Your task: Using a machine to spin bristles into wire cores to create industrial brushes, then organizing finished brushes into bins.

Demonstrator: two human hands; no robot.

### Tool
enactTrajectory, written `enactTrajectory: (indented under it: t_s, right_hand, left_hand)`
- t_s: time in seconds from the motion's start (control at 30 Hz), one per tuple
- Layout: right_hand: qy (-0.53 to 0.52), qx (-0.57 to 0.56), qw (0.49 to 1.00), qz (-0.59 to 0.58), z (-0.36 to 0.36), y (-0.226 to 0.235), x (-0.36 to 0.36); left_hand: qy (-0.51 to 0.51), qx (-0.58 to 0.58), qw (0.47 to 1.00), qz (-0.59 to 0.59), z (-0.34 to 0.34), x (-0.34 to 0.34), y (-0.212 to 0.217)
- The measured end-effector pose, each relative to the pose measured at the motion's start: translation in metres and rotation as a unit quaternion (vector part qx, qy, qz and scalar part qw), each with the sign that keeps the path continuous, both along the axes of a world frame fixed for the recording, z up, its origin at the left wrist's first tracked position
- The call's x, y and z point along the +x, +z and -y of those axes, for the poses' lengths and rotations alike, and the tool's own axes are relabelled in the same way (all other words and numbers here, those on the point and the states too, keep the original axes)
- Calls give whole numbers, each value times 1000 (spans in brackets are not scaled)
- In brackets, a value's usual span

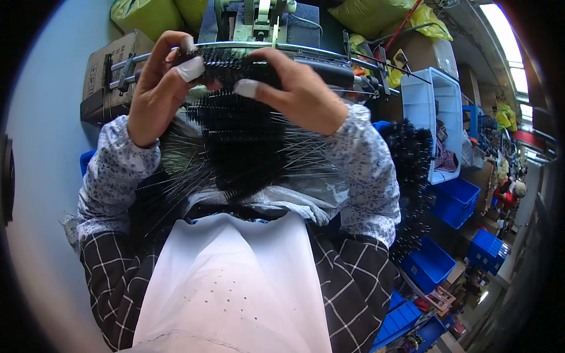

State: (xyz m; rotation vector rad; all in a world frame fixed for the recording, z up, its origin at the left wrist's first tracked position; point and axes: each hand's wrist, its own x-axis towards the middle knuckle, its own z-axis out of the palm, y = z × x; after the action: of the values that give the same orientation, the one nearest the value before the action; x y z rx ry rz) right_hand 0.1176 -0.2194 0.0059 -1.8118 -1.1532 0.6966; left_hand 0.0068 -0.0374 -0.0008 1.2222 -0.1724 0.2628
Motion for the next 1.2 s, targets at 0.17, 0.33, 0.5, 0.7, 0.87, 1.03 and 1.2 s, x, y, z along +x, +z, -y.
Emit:
enactTrajectory:
  t_s: [0.17, 0.33, 0.5, 0.7, 0.87, 1.03, 1.2]
  right_hand:
    - [-203, 28, 956, 210, 15, -25, 55]
    - [-268, -212, 808, 480, 25, -83, 104]
    - [-280, -240, 818, 441, 14, -88, 102]
    - [-264, -226, 827, 441, 20, -90, 107]
    - [-278, -212, 838, 418, 25, -89, 109]
    - [-280, -229, 858, 365, 17, -90, 109]
    - [-242, -272, 817, 448, 16, -100, 121]
  left_hand:
    - [15, 341, 938, -56, -25, 5, 13]
    - [-125, 651, 738, -127, 33, 36, 15]
    - [-198, 691, 688, -96, 56, 60, -27]
    - [-188, 761, 617, -71, 41, 39, 5]
    - [-157, 750, 635, -101, 35, 42, -2]
    - [-224, 726, 647, -53, 45, 64, -36]
    - [-204, 738, 630, -131, 59, 69, -68]
